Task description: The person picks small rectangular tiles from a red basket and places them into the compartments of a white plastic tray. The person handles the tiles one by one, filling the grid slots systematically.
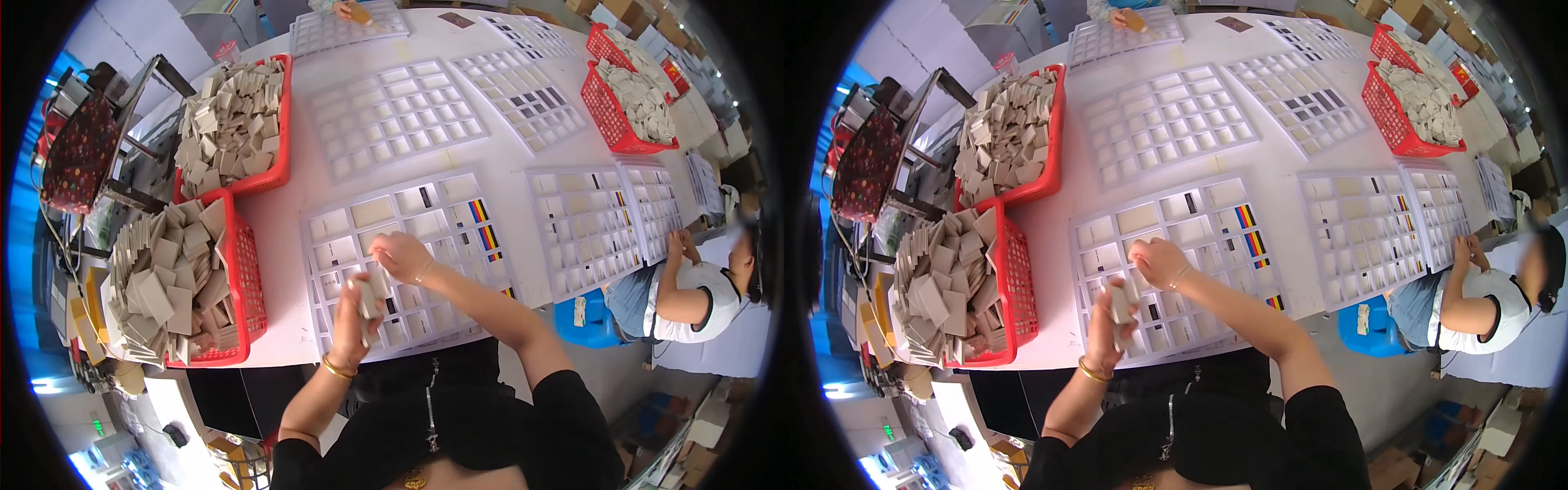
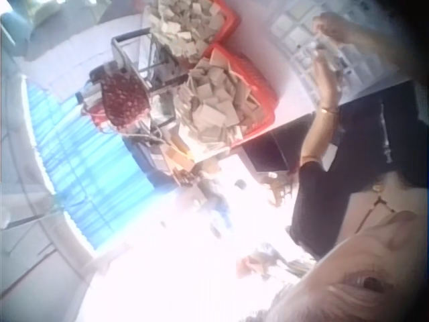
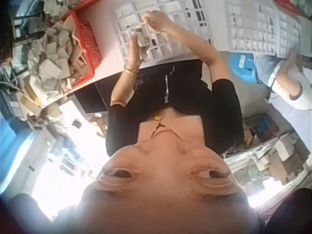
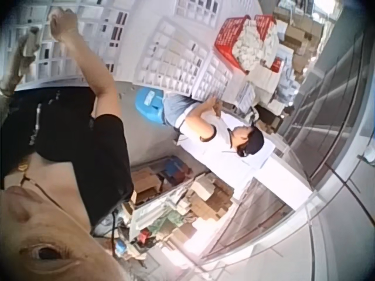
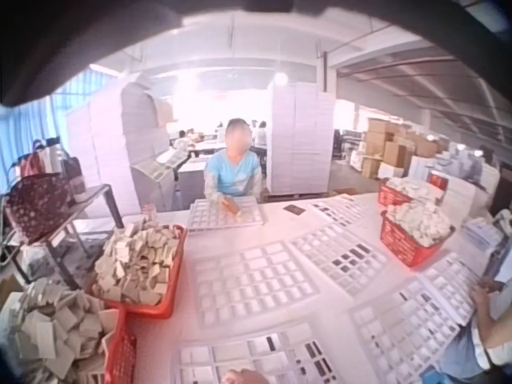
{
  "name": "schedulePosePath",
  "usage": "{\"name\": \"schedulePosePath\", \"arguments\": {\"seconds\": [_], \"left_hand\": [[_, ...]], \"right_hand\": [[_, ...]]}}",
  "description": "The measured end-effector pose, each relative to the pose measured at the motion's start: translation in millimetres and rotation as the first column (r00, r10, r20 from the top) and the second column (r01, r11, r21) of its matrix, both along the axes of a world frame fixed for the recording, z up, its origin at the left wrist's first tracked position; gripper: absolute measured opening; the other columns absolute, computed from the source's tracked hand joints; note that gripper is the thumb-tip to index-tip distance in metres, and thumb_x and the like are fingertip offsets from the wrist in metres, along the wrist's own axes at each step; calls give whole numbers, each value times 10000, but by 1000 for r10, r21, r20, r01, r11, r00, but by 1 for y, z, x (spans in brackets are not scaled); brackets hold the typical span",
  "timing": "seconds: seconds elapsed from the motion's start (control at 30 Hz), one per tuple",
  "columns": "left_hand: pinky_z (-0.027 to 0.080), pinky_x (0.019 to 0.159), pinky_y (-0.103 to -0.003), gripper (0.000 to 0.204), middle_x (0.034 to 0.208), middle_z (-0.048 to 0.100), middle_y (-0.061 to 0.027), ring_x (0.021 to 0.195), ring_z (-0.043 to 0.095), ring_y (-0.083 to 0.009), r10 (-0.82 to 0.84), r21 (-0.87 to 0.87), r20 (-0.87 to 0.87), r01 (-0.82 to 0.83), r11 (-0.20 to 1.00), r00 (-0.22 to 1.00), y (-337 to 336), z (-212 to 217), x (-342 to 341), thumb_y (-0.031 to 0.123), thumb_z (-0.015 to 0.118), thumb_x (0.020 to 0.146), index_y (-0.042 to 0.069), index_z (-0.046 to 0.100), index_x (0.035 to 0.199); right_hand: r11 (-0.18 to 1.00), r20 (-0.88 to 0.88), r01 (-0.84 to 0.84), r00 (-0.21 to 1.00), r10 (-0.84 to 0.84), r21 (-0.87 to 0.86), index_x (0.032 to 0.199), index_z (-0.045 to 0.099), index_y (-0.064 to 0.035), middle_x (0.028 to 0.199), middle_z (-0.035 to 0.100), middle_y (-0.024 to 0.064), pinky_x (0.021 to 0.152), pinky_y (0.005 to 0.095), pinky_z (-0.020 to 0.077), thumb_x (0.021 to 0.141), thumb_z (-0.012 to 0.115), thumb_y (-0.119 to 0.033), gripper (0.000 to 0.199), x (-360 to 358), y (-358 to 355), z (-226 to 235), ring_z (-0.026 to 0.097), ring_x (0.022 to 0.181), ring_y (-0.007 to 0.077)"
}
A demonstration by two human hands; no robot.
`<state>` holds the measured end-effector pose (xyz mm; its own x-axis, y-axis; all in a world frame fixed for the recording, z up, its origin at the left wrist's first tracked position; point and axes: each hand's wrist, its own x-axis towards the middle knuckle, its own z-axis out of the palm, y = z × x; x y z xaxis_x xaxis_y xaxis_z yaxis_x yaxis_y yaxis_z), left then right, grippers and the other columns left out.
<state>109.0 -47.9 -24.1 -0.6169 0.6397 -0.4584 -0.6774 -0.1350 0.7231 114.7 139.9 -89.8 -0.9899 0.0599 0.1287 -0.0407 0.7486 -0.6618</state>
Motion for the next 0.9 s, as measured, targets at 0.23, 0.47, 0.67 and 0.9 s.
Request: {"name": "schedulePosePath", "arguments": {"seconds": [0.23,0.47,0.67,0.9], "left_hand": [[344,406,-193,165,786,569,-49,536,455,-55,22,-116,29,-18,993,999,-29,-29,56,215,426,988,118,446,1120],[344,407,-196,164,802,579,-44,518,453,-59,-9,-55,14,9,998,1000,-34,-35,66,218,403,996,94,475,1075],[363,438,-200,177,952,565,-42,676,532,-75,94,-67,111,-87,994,989,-44,-35,69,217,405,986,92,482,1085],[380,464,-216,207,1038,547,-52,784,579,-129,85,-10,256,-85,996,963,-52,-39,68,188,426,950,93,463,1130]], "right_hand": [[807,197,-20,966,168,-590,1038,568,-49,830,654,48,553,255,474,844,670,-187,259,88,-32,40,607,645,115],[664,244,288,956,-160,-691,1070,552,-62,780,632,29,454,205,442,854,638,-45,234,105,-18,10,624,666,81],[905,-36,208,971,-238,-371,995,592,-42,826,674,54,626,266,501,825,655,-41,182,48,6,9,638,722,126],[962,109,-18,993,49,-272,893,627,-58,838,682,68,658,315,510,782,667,-67,118,-2,3,-7,642,700,202]]}}
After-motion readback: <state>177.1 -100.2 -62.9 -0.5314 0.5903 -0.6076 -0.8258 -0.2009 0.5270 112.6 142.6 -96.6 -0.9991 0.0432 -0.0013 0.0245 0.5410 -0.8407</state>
